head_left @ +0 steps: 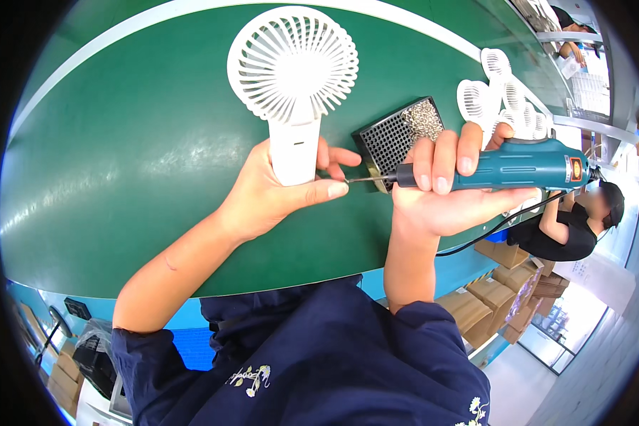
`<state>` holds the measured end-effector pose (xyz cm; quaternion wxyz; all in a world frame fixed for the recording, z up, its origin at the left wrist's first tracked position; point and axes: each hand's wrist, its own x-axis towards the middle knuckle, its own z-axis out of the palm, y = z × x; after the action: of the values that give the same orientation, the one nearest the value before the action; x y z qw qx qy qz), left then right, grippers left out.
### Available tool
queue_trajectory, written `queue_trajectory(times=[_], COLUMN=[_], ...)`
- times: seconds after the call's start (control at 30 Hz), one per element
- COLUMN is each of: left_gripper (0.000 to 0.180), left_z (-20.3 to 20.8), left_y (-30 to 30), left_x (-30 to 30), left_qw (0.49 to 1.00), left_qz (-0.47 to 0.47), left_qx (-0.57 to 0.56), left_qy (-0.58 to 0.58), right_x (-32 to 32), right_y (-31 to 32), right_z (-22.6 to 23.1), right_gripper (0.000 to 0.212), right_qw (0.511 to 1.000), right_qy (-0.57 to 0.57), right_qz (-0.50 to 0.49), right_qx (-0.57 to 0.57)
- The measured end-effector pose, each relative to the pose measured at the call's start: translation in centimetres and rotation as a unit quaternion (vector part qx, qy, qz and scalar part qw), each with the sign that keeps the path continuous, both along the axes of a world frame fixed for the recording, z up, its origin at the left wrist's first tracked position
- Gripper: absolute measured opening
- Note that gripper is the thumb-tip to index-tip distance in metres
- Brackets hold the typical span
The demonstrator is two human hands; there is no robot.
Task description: Assemble small electric hand fans using an electric screwdriver on a factory assembly line.
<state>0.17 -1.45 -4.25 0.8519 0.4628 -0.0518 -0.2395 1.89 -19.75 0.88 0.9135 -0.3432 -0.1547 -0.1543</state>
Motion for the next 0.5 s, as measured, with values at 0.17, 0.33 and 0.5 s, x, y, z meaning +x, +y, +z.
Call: queue_trajectory(times=[0.17,0.33,0.5], left_gripper=[0.031,0.024,0.022], left_z=[0.4,0.8,1.0], left_y=[-0.3,-0.3,-0.7], left_x=[0.1,-0.6,-0.8], left_qw=[0.999,0.998,0.996], left_qz=[-0.03,0.022,0.062], left_qx=[0.001,0.053,0.069], left_qy=[0.032,0.017,0.012], right_x=[-0.4,-0.5,-0.3], right_y=[0.5,0.8,-0.3], right_z=[1.0,0.8,-0.5], right_gripper=[0.073,0.074,0.076], right_qw=[0.992,0.993,0.999], right_qy=[0.083,0.094,0.002], right_qz=[-0.023,-0.03,0.043], right_qx=[0.087,0.072,0.031])
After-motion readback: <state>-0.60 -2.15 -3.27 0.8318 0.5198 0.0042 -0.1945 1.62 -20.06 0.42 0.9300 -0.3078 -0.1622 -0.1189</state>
